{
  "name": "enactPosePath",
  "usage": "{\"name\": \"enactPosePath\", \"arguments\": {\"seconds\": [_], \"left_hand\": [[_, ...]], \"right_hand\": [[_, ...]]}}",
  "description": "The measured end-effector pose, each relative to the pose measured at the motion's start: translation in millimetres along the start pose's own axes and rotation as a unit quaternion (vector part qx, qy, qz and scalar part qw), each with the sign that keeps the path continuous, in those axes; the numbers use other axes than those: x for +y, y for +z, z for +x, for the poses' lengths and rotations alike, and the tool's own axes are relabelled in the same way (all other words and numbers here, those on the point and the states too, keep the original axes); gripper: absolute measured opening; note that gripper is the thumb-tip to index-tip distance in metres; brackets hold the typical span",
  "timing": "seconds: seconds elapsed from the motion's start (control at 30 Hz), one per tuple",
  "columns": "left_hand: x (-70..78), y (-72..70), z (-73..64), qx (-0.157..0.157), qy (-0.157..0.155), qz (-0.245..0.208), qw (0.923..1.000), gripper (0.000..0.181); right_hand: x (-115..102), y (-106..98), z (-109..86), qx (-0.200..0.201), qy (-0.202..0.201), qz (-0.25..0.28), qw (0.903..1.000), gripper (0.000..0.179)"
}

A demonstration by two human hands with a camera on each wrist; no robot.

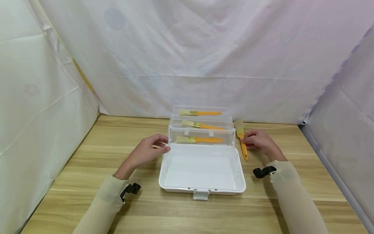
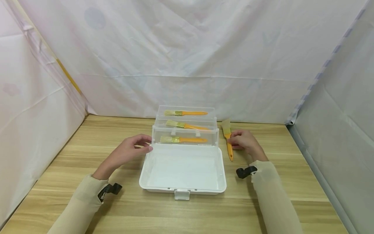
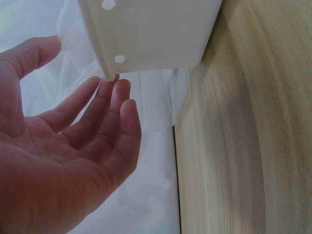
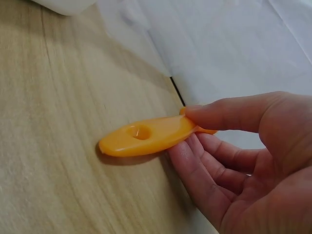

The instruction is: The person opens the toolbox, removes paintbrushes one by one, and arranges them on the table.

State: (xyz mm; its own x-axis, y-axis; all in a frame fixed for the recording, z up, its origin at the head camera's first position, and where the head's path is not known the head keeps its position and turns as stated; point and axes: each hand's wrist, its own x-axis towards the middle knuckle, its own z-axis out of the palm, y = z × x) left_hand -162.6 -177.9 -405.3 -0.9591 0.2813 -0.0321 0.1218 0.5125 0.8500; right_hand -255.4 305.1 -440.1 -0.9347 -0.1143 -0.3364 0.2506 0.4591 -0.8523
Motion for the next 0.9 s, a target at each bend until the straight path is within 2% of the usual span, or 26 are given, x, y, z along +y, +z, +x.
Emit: {"name": "enactPosePath", "arguments": {"seconds": [0.9], "left_hand": [[0.3,0.1,0.4,-0.001,0.004,-0.005,1.0000,0.041]], "right_hand": [[-7.7,8.2,-3.8,0.035,0.024,-0.077,0.9961,0.033]]}}
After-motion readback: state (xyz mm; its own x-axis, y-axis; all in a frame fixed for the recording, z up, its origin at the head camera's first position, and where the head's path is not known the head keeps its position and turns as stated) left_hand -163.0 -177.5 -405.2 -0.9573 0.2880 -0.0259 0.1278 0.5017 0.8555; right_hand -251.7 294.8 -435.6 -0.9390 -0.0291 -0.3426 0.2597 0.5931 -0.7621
